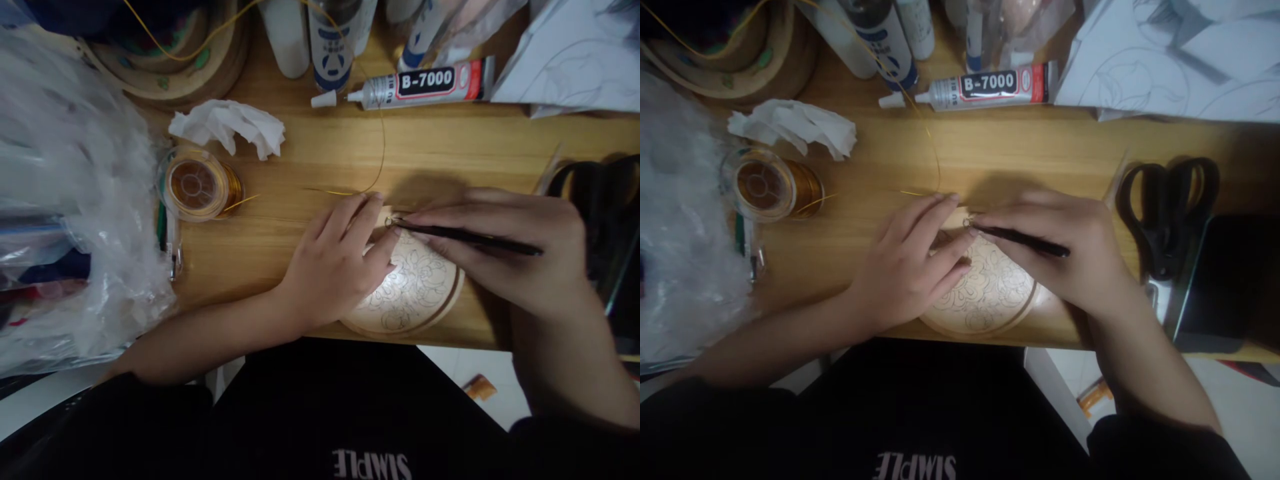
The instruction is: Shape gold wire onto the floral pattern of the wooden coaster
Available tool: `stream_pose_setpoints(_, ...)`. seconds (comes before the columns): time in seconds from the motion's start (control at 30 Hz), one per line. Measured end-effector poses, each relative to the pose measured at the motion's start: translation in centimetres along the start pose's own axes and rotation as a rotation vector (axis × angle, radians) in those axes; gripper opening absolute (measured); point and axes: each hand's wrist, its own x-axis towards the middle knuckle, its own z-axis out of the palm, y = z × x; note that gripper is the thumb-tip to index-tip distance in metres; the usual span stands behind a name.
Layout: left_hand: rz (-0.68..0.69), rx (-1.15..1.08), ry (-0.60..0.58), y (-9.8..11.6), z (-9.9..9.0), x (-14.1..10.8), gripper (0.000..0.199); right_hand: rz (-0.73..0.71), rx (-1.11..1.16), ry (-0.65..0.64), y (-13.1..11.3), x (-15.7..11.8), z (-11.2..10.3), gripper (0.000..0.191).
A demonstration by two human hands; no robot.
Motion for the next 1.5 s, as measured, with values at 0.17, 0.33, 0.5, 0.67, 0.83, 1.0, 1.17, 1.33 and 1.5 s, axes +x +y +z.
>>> stream_pose_setpoints(0.17,0.005,-0.005,0.008,-0.1,0.0,0.0,0.026,-0.015,-0.015,0.010,0.3,0.0,-0.1,0.028)
stream_pose_setpoints(0.33,0.028,-0.056,-0.005,-0.1,-0.1,-0.1,0.027,-0.040,0.018,-0.039,0.5,0.1,-0.4,0.029)
stream_pose_setpoints(0.5,0.008,-0.013,0.009,0.0,-0.1,-0.1,0.026,-0.065,0.007,-0.061,0.4,0.2,-0.5,0.028)
stream_pose_setpoints(0.67,-0.005,0.022,0.037,0.3,0.3,-0.1,0.024,-0.062,0.001,-0.069,0.6,0.3,-0.6,0.031)
stream_pose_setpoints(0.83,0.003,0.055,0.041,0.4,0.4,-0.2,0.025,-0.071,0.019,-0.082,0.7,0.5,-0.7,0.035)
stream_pose_setpoints(1.0,-0.007,-0.007,0.003,0.3,0.3,-0.2,0.025,-0.054,0.021,-0.062,0.6,0.5,-0.4,0.031)
stream_pose_setpoints(1.17,-0.003,-0.011,0.018,0.3,0.2,-0.1,0.026,-0.042,0.019,-0.040,0.5,0.4,-0.3,0.033)
stream_pose_setpoints(1.33,-0.004,-0.026,0.011,0.3,0.1,-0.1,0.026,-0.037,0.025,-0.026,0.3,0.3,-0.2,0.036)
stream_pose_setpoints(1.5,-0.011,-0.036,-0.006,0.2,0.1,-0.1,0.026,-0.019,-0.054,0.020,-0.3,0.2,0.4,0.030)
